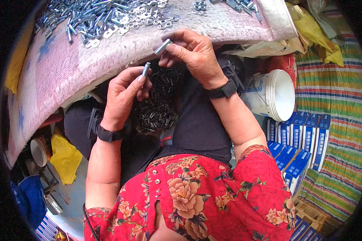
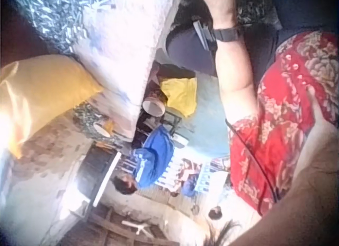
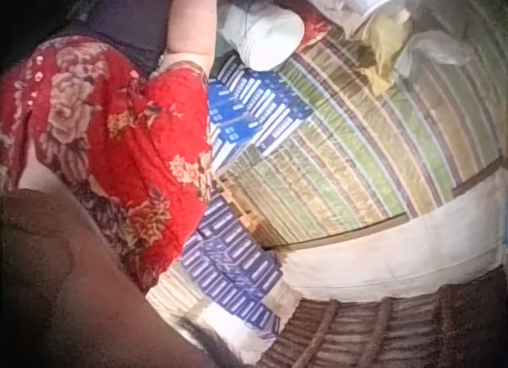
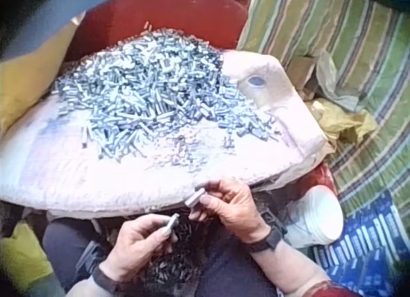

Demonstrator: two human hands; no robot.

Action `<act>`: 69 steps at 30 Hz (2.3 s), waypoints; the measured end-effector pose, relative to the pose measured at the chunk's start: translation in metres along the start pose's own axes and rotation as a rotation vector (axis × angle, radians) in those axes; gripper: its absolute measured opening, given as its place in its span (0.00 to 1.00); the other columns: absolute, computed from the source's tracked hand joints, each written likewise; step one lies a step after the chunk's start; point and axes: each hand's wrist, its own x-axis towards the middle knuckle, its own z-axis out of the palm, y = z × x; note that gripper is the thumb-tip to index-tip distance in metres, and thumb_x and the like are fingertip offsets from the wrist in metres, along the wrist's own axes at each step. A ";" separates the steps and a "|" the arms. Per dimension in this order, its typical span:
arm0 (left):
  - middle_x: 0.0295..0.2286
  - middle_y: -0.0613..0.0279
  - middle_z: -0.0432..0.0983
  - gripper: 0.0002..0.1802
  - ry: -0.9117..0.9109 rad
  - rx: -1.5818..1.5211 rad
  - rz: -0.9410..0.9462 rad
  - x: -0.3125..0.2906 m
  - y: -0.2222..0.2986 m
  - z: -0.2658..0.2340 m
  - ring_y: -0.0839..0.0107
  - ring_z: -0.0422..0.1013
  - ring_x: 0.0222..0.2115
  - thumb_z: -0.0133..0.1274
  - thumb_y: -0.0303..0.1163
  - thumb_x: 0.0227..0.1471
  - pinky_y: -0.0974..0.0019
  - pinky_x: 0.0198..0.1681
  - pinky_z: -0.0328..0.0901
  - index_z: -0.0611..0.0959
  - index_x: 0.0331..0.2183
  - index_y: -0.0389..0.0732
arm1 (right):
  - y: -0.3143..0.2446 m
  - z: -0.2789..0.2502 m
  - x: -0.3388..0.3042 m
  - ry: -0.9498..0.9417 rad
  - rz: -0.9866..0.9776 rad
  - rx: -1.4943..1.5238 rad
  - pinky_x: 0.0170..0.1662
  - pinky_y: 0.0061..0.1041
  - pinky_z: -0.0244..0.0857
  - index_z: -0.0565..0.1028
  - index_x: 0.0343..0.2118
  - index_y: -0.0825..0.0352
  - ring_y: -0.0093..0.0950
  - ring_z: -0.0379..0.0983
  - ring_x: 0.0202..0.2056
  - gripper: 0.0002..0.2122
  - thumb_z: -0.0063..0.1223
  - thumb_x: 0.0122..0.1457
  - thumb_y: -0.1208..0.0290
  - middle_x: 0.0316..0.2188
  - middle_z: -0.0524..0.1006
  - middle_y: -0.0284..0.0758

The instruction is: Assembling washers and nuts onto metal bolts.

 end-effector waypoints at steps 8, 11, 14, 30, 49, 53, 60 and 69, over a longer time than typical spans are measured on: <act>0.23 0.68 0.73 0.12 0.037 0.012 0.088 -0.003 0.000 -0.002 0.84 0.66 0.21 0.48 0.30 0.51 0.81 0.22 0.60 0.75 0.38 0.37 | 0.009 0.015 -0.004 -0.057 0.029 -0.041 0.31 0.20 0.69 0.68 0.40 0.72 0.25 0.73 0.27 0.11 0.48 0.54 0.76 0.29 0.75 0.39; 0.22 0.68 0.72 0.12 0.041 0.037 0.087 -0.003 0.003 -0.002 0.83 0.66 0.21 0.48 0.29 0.51 0.80 0.23 0.61 0.75 0.38 0.36 | 0.009 0.020 -0.003 0.014 -0.021 -0.028 0.29 0.19 0.68 0.66 0.42 0.71 0.24 0.73 0.27 0.12 0.47 0.54 0.76 0.27 0.74 0.38; 0.22 0.68 0.72 0.11 0.060 0.058 0.098 -0.002 0.002 -0.001 0.83 0.66 0.21 0.48 0.28 0.50 0.80 0.23 0.61 0.75 0.38 0.35 | 0.002 0.018 -0.003 0.186 -0.035 0.097 0.23 0.15 0.63 0.63 0.43 0.70 0.20 0.70 0.22 0.13 0.46 0.54 0.77 0.23 0.72 0.34; 0.26 0.66 0.73 0.16 0.046 0.506 0.285 -0.002 -0.008 -0.002 0.82 0.67 0.24 0.50 0.23 0.47 0.78 0.28 0.63 0.73 0.42 0.37 | -0.004 0.020 -0.013 -0.049 -0.041 -0.638 0.24 0.16 0.62 0.69 0.33 0.70 0.15 0.68 0.21 0.13 0.58 0.45 0.76 0.19 0.71 0.30; 0.27 0.60 0.74 0.11 0.048 -0.189 0.022 -0.002 0.001 -0.006 0.74 0.72 0.24 0.50 0.26 0.49 0.76 0.28 0.67 0.75 0.37 0.32 | 0.007 -0.022 0.079 0.190 -0.428 -1.177 0.27 0.27 0.65 0.77 0.25 0.66 0.34 0.73 0.25 0.09 0.56 0.44 0.65 0.21 0.75 0.40; 0.29 0.58 0.74 0.12 0.043 -0.295 0.013 0.002 -0.001 -0.008 0.73 0.72 0.24 0.50 0.28 0.49 0.75 0.29 0.68 0.74 0.37 0.32 | 0.024 -0.042 0.100 0.137 -0.419 -1.310 0.27 0.26 0.65 0.78 0.24 0.65 0.31 0.73 0.23 0.09 0.54 0.45 0.65 0.21 0.76 0.39; 0.29 0.56 0.74 0.11 0.072 -0.297 -0.011 0.001 -0.003 -0.009 0.74 0.72 0.24 0.48 0.29 0.51 0.78 0.26 0.66 0.74 0.37 0.34 | 0.010 -0.067 0.090 0.352 -0.160 -0.935 0.23 0.13 0.59 0.78 0.27 0.68 0.13 0.65 0.18 0.07 0.55 0.49 0.71 0.16 0.73 0.26; 0.28 0.56 0.74 0.12 0.044 -0.319 -0.011 0.003 -0.004 -0.010 0.72 0.72 0.24 0.50 0.29 0.50 0.75 0.28 0.67 0.74 0.37 0.32 | 0.006 -0.056 0.072 0.041 -0.425 -1.302 0.29 0.28 0.65 0.77 0.25 0.64 0.36 0.72 0.26 0.07 0.55 0.44 0.68 0.23 0.74 0.38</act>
